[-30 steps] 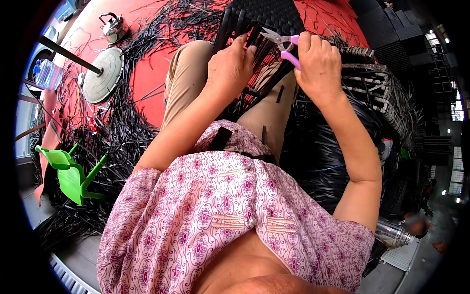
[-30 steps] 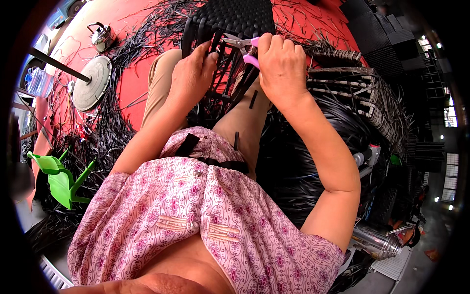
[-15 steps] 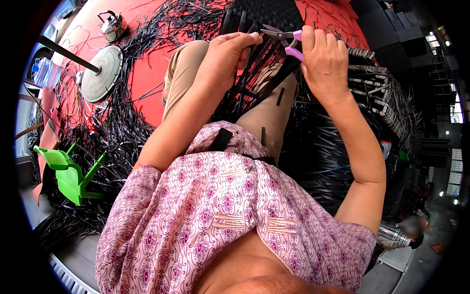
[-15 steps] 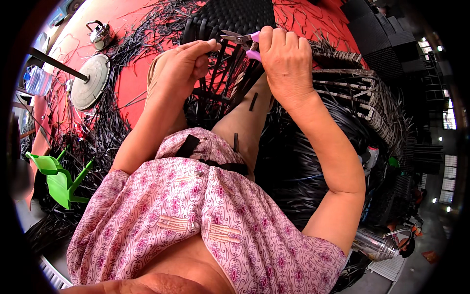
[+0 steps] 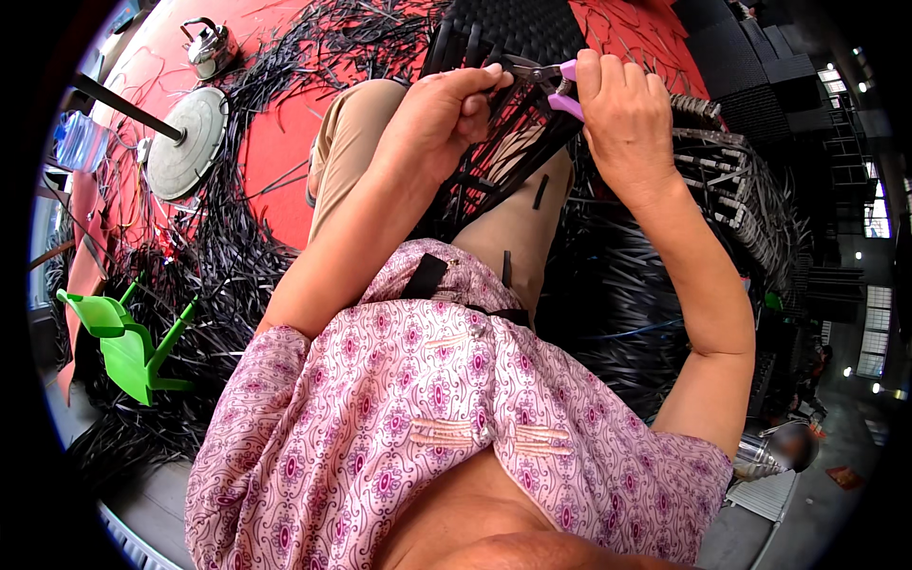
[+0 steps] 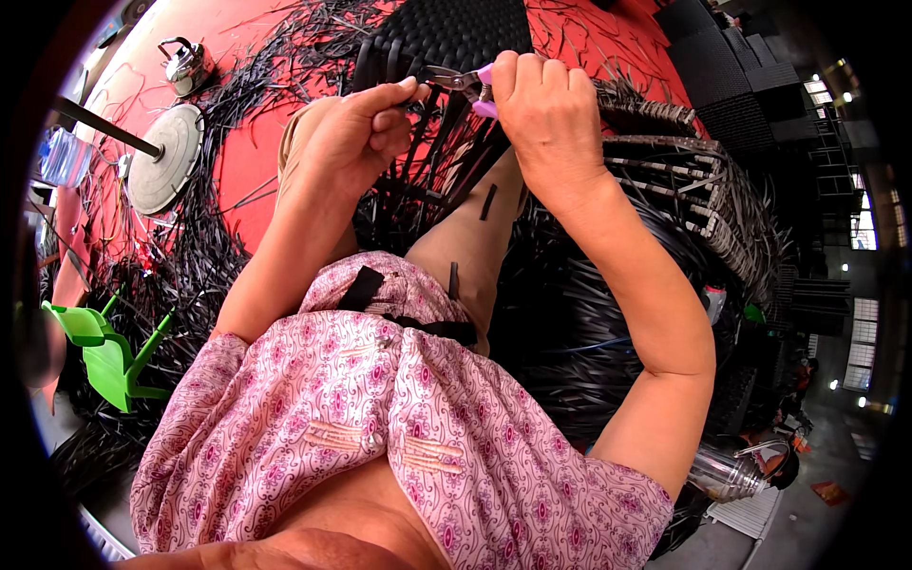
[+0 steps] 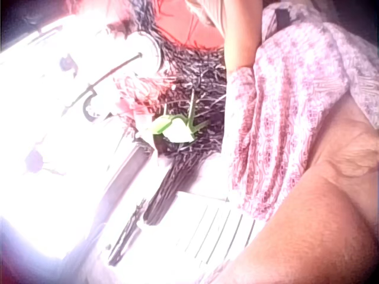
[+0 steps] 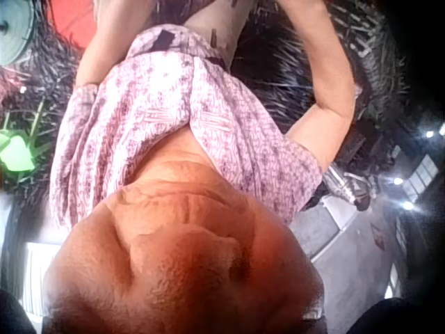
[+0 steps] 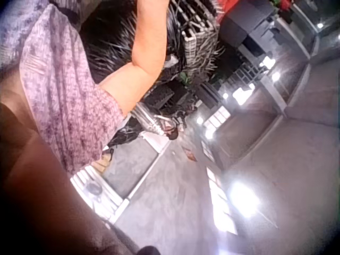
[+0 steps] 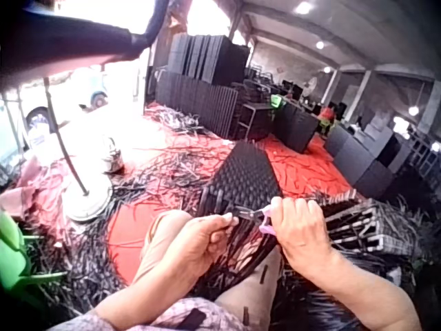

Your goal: The person repairs a black plastic chair by using a staple gun to attach black plastic strips to the seat frame and trimming excess material with scissors. They repeatedly staple and cut the strips to secure the seat surface.

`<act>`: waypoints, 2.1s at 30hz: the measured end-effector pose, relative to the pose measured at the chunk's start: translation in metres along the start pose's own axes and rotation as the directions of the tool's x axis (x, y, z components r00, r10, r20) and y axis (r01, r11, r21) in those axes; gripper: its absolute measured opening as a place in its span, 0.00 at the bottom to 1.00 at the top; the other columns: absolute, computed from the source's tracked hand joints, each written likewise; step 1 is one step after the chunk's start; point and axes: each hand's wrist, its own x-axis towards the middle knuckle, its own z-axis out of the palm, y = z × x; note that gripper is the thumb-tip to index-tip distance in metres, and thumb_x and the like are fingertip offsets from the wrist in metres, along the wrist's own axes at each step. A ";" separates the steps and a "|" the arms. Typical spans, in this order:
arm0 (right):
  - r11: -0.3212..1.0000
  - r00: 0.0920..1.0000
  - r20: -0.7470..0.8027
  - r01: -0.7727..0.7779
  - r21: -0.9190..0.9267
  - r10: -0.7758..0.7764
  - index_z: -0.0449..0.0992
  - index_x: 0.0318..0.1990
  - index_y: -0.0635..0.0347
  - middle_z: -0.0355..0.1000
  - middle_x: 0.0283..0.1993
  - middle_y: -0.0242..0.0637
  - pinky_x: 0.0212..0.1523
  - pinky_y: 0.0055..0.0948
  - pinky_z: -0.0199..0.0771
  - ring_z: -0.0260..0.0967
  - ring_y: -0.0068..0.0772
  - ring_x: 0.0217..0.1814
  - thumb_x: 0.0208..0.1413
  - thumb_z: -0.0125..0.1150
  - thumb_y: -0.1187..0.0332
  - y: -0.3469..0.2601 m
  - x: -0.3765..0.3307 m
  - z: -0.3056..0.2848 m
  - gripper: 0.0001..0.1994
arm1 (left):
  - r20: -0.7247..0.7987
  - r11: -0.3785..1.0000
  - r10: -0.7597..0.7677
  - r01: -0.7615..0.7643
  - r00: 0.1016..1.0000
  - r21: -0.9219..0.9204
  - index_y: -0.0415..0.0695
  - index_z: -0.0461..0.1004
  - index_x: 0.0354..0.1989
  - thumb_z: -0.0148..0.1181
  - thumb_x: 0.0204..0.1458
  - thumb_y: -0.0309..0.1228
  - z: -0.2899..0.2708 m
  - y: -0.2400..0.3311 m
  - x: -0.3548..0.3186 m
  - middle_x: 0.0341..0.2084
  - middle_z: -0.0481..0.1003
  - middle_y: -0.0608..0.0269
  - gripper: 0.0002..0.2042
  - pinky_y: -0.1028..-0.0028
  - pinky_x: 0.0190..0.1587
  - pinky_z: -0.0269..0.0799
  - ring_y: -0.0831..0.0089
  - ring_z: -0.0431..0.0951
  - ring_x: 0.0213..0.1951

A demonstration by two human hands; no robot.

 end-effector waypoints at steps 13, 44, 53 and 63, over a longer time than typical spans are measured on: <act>0.993 0.990 0.083 0.117 0.010 -0.117 0.67 0.34 0.56 0.64 0.24 0.29 0.26 0.24 0.67 0.68 0.24 0.25 0.55 0.60 0.61 0.012 0.011 0.001 0.11 | 0.053 0.999 0.034 -0.035 0.998 0.016 0.40 0.76 0.34 0.57 0.57 0.33 -0.009 -0.007 0.004 0.10 0.57 0.81 0.09 0.83 0.20 0.49 0.87 0.54 0.13; 0.976 0.960 0.175 0.215 0.048 -0.220 0.69 0.37 0.57 0.67 0.25 0.30 0.27 0.25 0.72 0.71 0.26 0.27 0.50 0.59 0.68 0.018 0.032 -0.016 0.09 | 0.039 0.998 0.047 -0.046 0.998 -0.032 0.37 0.76 0.27 0.58 0.54 0.28 -0.010 -0.010 0.005 0.12 0.61 0.74 0.07 0.81 0.18 0.50 0.84 0.56 0.14; 0.982 0.951 0.252 0.156 0.102 -0.177 0.67 0.35 0.57 0.66 0.29 0.30 0.34 0.26 0.66 0.68 0.28 0.33 0.47 0.63 0.63 -0.011 0.002 -0.024 0.13 | 0.108 0.876 0.130 -0.165 0.986 0.454 0.40 0.79 0.30 0.57 0.58 0.38 -0.005 -0.013 -0.017 0.09 0.60 0.78 0.13 0.82 0.16 0.46 0.88 0.54 0.12; 0.978 0.954 0.294 -0.111 0.177 0.055 0.66 0.39 0.55 0.64 0.32 0.32 0.38 0.31 0.62 0.65 0.32 0.36 0.46 0.68 0.57 0.010 -0.016 -0.073 0.20 | 0.183 0.233 0.581 -0.377 0.793 0.896 0.42 0.79 0.31 0.61 0.54 0.36 -0.015 -0.020 -0.022 0.17 0.75 0.57 0.10 0.71 0.27 0.69 0.66 0.75 0.20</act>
